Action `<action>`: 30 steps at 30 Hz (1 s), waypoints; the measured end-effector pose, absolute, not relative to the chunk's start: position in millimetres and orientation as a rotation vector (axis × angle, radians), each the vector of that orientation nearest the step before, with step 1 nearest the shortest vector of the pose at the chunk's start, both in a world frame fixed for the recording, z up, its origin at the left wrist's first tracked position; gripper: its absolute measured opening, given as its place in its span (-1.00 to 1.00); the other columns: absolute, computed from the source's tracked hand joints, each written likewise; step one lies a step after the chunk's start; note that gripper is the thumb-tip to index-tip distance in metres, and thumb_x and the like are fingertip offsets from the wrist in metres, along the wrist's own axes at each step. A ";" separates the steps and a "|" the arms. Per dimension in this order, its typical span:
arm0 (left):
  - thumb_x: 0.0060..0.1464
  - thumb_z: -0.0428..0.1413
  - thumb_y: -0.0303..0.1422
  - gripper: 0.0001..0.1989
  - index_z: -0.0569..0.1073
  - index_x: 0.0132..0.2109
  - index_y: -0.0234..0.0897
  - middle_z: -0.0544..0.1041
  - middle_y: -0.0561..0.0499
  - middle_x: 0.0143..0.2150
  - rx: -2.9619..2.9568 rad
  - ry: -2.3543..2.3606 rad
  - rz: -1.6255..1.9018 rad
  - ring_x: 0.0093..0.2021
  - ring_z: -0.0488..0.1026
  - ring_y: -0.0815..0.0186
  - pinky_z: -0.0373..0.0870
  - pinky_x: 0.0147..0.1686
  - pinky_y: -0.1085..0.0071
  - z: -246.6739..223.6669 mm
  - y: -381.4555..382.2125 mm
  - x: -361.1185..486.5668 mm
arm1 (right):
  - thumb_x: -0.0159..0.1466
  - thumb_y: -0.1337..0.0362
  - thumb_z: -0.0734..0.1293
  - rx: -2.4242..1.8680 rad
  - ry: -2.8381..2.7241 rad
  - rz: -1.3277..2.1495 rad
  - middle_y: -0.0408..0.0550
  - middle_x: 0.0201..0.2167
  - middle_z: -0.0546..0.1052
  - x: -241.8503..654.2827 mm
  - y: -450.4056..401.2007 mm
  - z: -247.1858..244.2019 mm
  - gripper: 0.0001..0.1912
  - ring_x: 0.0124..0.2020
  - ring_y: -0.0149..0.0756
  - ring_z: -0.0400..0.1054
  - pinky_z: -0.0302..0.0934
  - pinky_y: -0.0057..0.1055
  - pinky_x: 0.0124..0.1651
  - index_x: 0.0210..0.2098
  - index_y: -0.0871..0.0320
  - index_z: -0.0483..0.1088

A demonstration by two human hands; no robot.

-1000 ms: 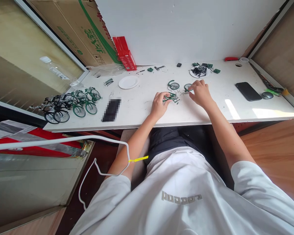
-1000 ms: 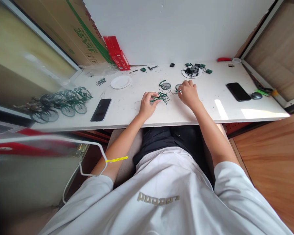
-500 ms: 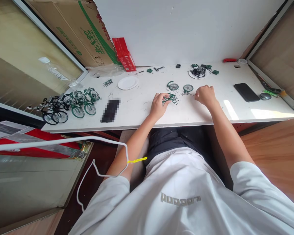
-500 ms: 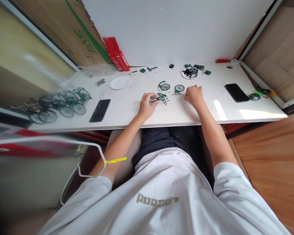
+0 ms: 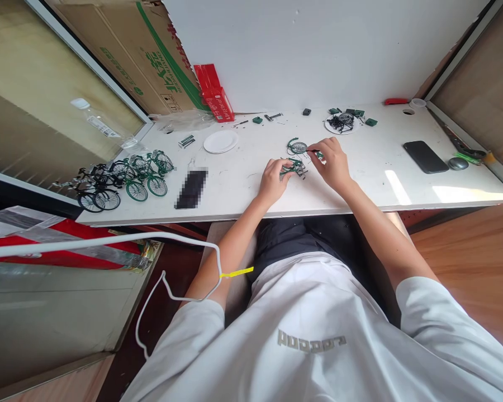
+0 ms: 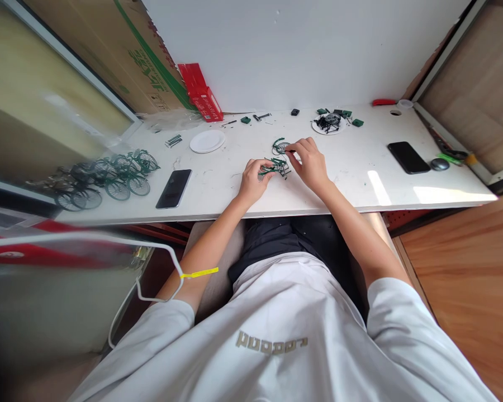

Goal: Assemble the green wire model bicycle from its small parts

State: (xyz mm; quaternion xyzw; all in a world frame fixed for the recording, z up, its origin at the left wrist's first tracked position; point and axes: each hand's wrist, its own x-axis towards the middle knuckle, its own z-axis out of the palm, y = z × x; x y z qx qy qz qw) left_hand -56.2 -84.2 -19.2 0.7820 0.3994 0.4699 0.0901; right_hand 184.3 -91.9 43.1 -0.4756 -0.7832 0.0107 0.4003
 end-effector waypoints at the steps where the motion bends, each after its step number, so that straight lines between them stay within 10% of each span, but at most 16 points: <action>1: 0.36 0.33 -0.46 -0.76 0.55 0.10 -0.17 0.69 -0.12 0.03 2.327 1.190 1.395 0.11 0.62 0.09 0.61 0.15 0.13 -19.1 -84.4 -56.0 | 0.64 -0.14 0.20 -1.177 -1.981 0.042 0.17 -0.01 0.59 180.2 -93.3 39.6 -0.54 0.13 0.15 0.40 0.45 0.03 0.10 0.18 -0.04 0.56; 6: 0.35 0.34 -0.47 -0.76 0.55 0.09 -0.17 0.69 -0.11 0.02 2.341 1.192 1.401 0.11 0.60 0.08 0.61 0.15 0.12 -21.4 -82.6 -55.2 | 0.67 -0.14 0.01 -1.113 -1.922 0.055 0.17 -0.06 0.56 167.4 -92.6 15.4 -0.42 0.06 0.10 0.41 0.37 0.08 0.20 0.09 -0.01 0.55; 30: 0.40 0.30 -0.41 -0.85 0.57 0.06 -0.16 0.70 -0.11 0.02 2.410 1.169 1.388 0.10 0.58 0.04 0.57 0.15 0.07 -21.4 -81.5 -56.4 | 0.55 0.14 0.27 -1.223 -1.943 0.071 0.20 0.04 0.52 160.2 -88.0 2.9 -0.73 0.16 0.14 0.38 0.41 0.10 0.21 0.13 -0.02 0.54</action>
